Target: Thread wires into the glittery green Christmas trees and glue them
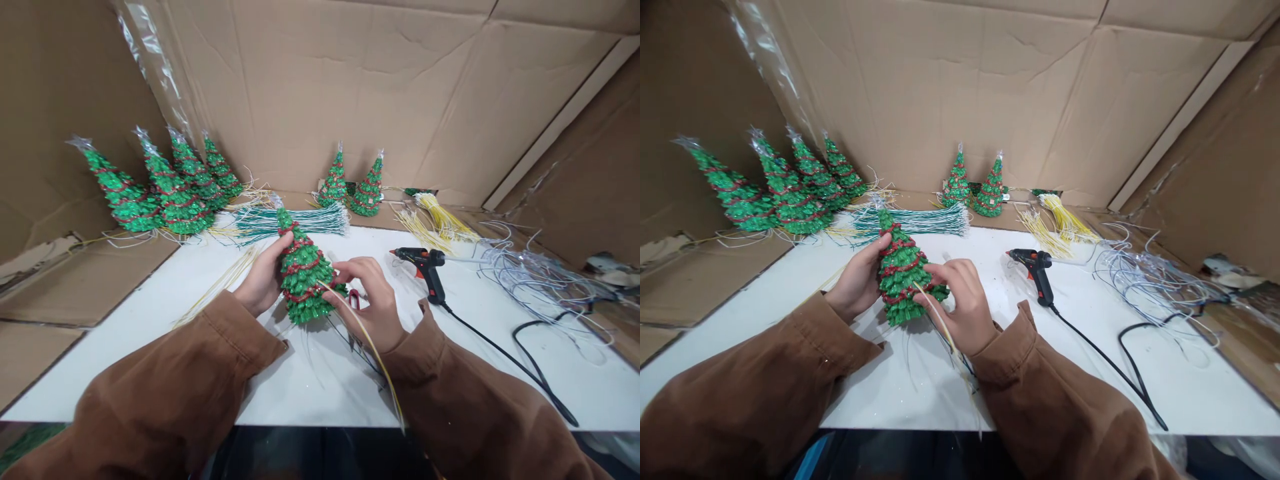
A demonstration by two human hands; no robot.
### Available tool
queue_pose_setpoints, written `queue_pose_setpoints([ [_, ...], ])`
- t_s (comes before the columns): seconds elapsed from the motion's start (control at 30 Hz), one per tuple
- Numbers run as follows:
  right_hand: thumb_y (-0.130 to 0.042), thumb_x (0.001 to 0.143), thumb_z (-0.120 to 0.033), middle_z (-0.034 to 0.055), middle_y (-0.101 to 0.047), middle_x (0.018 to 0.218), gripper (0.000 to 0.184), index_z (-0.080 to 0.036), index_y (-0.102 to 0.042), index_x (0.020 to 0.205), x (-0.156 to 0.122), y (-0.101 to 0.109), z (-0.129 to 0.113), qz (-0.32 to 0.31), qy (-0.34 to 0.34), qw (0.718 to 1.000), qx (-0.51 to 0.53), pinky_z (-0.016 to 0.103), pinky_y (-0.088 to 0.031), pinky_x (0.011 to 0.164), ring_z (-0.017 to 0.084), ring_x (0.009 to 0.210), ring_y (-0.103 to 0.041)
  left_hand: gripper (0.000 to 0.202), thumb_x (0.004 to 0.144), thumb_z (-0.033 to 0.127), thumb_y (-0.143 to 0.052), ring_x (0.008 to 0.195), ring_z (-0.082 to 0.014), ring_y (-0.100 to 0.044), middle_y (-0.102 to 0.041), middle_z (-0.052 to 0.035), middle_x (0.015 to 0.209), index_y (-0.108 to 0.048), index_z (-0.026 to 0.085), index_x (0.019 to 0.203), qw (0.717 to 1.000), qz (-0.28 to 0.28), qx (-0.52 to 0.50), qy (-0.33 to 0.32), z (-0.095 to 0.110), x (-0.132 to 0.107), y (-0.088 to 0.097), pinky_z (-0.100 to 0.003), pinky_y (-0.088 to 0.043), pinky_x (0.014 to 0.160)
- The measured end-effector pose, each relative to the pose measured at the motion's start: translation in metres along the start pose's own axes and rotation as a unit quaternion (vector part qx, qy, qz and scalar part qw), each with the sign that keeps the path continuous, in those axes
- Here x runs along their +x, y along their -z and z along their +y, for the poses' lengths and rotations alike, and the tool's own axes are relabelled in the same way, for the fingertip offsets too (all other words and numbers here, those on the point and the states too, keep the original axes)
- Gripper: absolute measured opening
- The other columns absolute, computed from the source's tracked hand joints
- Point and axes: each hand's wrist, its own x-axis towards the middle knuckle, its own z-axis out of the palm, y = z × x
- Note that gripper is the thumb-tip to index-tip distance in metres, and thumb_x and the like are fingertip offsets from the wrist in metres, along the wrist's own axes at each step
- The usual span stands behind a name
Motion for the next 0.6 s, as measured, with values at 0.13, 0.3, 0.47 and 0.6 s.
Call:
queue_pose_setpoints([
  [0.13, -0.067, 0.078, -0.018, 0.0042, -0.057, 0.085, 0.02, -0.02, -0.056, 0.095, 0.001, 0.001, -0.004, 0.083, -0.015, 0.996, -0.027, 0.035, -0.046, 0.073, 0.019, 0.082, -0.054, 0.033, 0.09, 0.035, -0.041, 0.067, -0.0215, -0.067, -0.069, -0.0094, 0.076, -0.063, 0.012, 0.081, 0.998, 0.017, -0.045, 0.045, 0.001, 0.003, 0.001, -0.033, -0.055, 0.063],
  [0.3, -0.06, 0.083, -0.02, -0.0023, -0.051, 0.064, 0.011, -0.019, -0.055, 0.074, -0.004, 0.0, -0.007, 0.045, -0.072, 0.996, 0.0, 0.025, -0.04, 0.052, 0.01, 0.054, -0.046, 0.036, 0.091, 0.035, -0.04, 0.072, -0.0246, -0.069, -0.07, -0.0125, 0.078, -0.064, 0.01, 0.08, 0.989, 0.037, -0.109, 0.09, -0.003, 0.007, 0.005, -0.036, -0.056, 0.068],
  [0.47, -0.048, 0.09, -0.028, -0.0023, -0.055, 0.051, 0.025, -0.017, -0.061, 0.072, -0.009, -0.006, -0.007, -0.109, -0.138, 0.984, 0.02, 0.022, -0.038, 0.05, 0.009, 0.046, -0.048, 0.038, 0.091, 0.035, -0.04, 0.066, -0.0225, -0.068, -0.07, -0.011, 0.073, -0.065, 0.009, 0.08, 0.979, 0.055, -0.176, 0.091, -0.006, 0.003, 0.001, -0.034, -0.056, 0.066],
  [0.6, -0.041, 0.091, -0.033, -0.0048, -0.051, 0.042, 0.031, -0.019, -0.052, 0.065, -0.011, -0.015, -0.005, -0.168, -0.322, 0.92, 0.15, 0.018, -0.036, 0.04, 0.008, 0.035, -0.046, 0.036, 0.089, 0.037, -0.042, 0.067, -0.0229, -0.068, -0.07, -0.0095, 0.07, -0.066, 0.01, 0.083, 0.968, 0.059, -0.229, 0.085, -0.012, -0.001, -0.007, -0.036, -0.056, 0.071],
])
